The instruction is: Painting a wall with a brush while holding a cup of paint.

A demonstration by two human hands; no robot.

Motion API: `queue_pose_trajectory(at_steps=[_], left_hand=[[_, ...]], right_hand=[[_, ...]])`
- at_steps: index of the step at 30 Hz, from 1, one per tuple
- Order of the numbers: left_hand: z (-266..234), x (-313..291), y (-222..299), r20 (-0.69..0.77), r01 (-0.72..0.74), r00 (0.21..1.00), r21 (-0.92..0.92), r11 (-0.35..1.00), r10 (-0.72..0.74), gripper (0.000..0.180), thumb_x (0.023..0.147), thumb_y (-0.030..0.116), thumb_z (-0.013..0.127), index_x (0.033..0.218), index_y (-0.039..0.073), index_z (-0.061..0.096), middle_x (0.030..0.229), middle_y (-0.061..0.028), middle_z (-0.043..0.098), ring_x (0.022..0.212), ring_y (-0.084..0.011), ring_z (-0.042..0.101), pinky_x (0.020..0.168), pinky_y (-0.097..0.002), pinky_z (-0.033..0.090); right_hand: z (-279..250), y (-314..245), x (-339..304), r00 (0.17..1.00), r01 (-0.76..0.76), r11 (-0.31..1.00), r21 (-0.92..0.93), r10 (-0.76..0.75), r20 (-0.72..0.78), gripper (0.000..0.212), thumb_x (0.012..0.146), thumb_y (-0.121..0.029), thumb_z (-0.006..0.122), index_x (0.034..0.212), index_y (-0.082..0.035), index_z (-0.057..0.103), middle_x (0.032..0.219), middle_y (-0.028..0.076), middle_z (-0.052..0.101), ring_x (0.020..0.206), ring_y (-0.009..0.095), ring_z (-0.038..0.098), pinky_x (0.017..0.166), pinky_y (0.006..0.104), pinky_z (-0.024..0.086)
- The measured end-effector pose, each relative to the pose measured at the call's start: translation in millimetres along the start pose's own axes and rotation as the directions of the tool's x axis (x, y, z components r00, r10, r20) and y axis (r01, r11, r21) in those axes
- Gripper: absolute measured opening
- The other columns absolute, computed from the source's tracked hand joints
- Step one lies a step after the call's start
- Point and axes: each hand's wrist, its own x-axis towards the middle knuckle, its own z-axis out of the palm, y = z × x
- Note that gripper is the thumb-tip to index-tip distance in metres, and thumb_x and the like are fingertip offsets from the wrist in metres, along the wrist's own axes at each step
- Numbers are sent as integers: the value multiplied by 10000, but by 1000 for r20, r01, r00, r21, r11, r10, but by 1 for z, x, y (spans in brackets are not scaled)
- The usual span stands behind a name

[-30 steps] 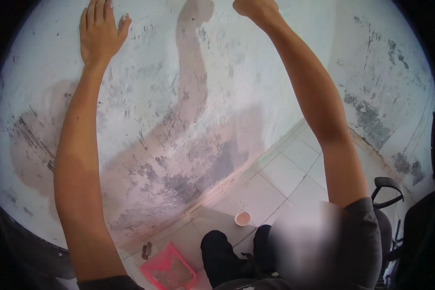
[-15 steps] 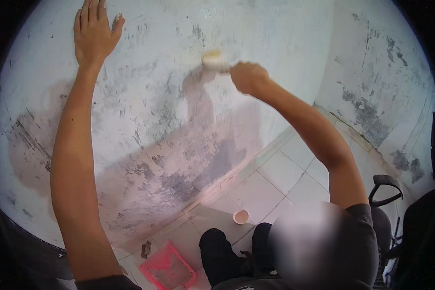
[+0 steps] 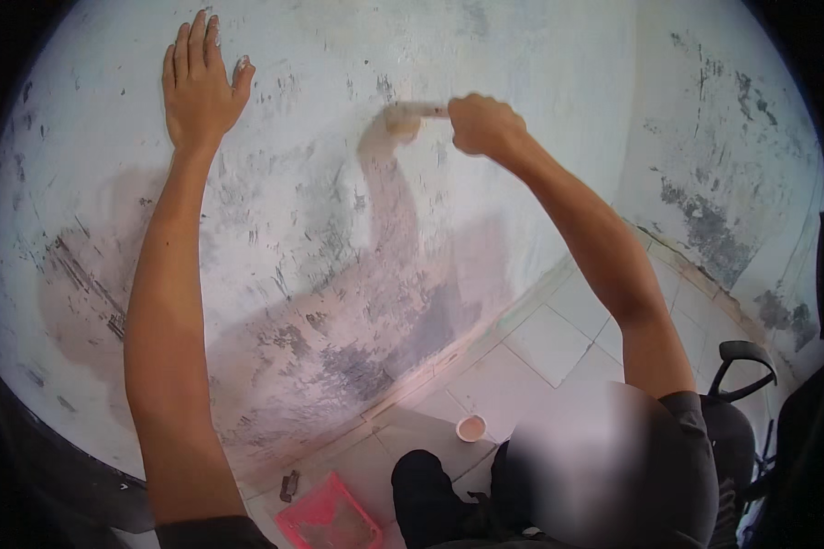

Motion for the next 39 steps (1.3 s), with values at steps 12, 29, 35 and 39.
queue_pose_trajectory(at_steps=[12,29,35,39], left_hand=[[-1,3,6,-57,-20,998,-26,999,19,619,916,409,504,1421,83,358,1493,-58,331,1372,-244,299,1143,-410,218],[3,4,-6,-106,-65,993,-147,987,50,596,904,360,556,1407,87,390,1468,-75,380,1339,-263,359,1127,-431,234],[-73,-83,97,27,230,956,-689,687,-293,376,919,194,556,1240,-1,541,1185,-148,616,1083,-280,584,988,-390,402],[-177,-322,235,470,678,728,-603,420,-499,369,966,210,392,967,-44,660,1004,-145,643,967,-226,594,883,-353,446]], right_hand=[[-51,-1,61,926,-62,998,27,68,-371,242,836,-65,498,1007,-4,657,988,198,675,928,356,664,764,446,543],[178,29,-158,967,0,985,173,-44,252,199,806,-65,481,918,-8,635,838,194,672,838,368,661,734,459,532],[296,75,-322,842,-326,807,492,11,540,209,782,-104,526,907,39,612,793,179,663,663,293,653,551,399,500],[326,61,-393,489,-844,223,487,-50,871,201,837,-187,562,849,12,586,636,39,535,440,87,416,360,253,299]])
